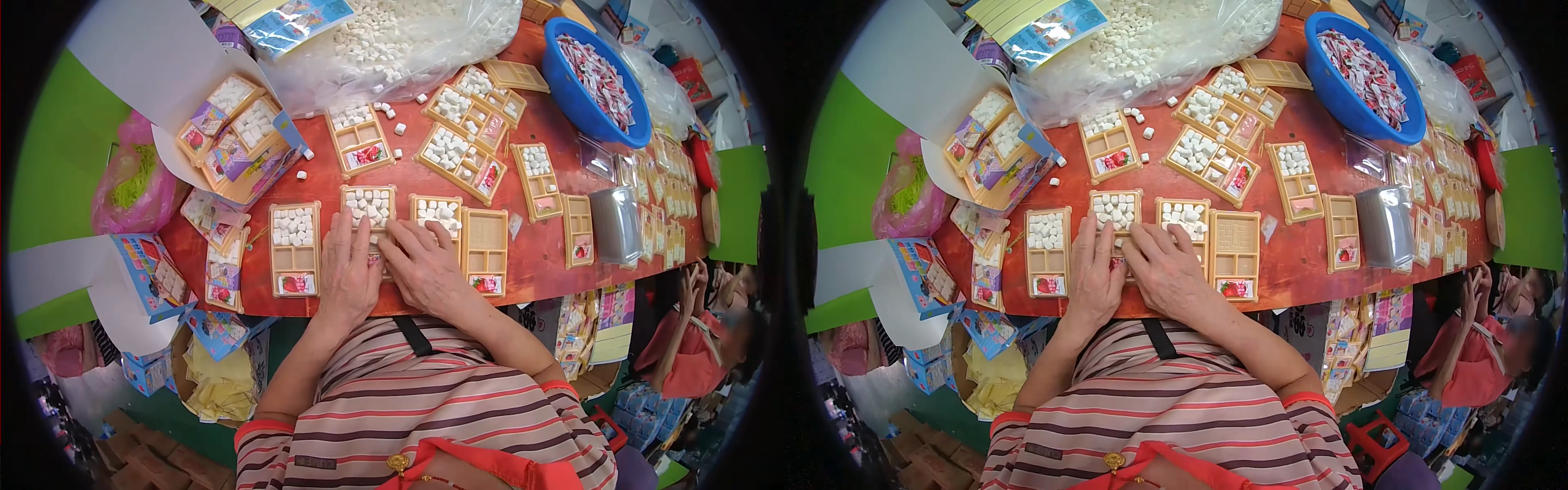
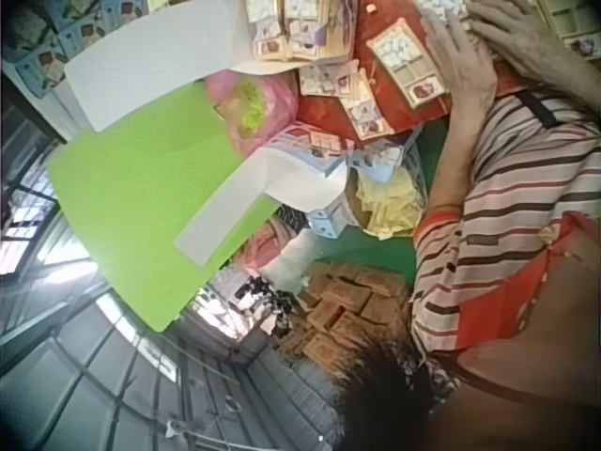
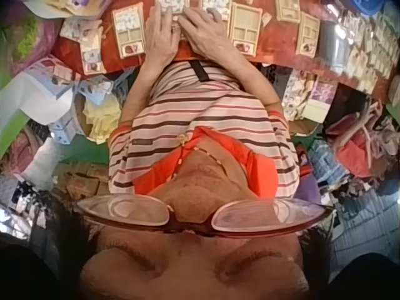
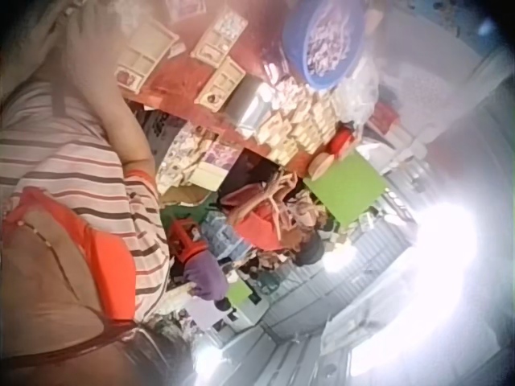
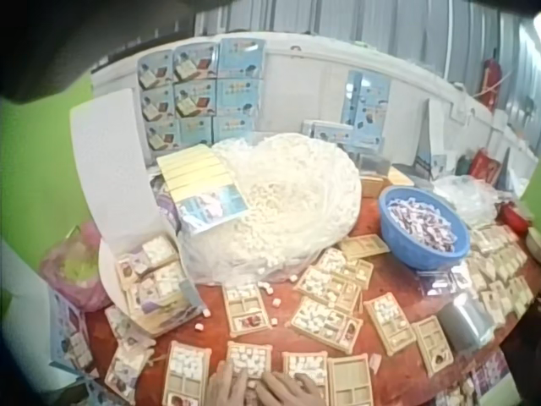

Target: Manually sorting and placing small white confectionery cubes into compartmented gold trays and sliding them into decorative sleeves.

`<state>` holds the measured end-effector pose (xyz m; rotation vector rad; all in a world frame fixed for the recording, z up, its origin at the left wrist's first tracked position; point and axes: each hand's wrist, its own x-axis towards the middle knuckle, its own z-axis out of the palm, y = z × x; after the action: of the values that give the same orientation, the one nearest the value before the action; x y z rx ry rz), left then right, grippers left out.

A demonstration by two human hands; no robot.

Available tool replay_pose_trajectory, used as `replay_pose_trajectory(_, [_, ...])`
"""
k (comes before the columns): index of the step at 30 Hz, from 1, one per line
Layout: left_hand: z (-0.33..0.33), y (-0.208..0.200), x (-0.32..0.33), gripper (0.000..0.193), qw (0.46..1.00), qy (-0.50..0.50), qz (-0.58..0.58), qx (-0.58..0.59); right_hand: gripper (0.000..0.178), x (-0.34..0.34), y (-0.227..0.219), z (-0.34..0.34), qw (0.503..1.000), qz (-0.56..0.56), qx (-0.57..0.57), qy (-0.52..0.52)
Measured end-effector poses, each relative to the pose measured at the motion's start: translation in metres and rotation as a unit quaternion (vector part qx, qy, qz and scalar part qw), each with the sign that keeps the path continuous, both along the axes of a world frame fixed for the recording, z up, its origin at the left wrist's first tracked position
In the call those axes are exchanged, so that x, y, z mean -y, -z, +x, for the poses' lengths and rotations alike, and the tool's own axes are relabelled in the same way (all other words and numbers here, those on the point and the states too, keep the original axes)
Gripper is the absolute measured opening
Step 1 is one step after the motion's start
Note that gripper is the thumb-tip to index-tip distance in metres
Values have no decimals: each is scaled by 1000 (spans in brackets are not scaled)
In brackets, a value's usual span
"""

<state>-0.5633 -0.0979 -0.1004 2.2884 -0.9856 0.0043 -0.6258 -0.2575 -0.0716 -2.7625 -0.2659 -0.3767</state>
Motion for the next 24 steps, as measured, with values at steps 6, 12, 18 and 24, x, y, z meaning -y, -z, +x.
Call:
replay_pose_trajectory(6, [3,3,-1,53,998,-6,-62,-32,39,-4,5,2,999,34,-4,-22])
replay_pose_trajectory(12, [2,5,0,49,999,-22,-1,42,41,-7,2,2,1000,4,-10,-16])
replay_pose_trajectory(18, [-1,-3,5,63,989,-38,128,58,46,-2,1,1,1000,9,1,-20])
replay_pose_trajectory(24, [1,-7,5,72,988,-15,156,7,44,5,-3,5,1000,-22,-16,-10])
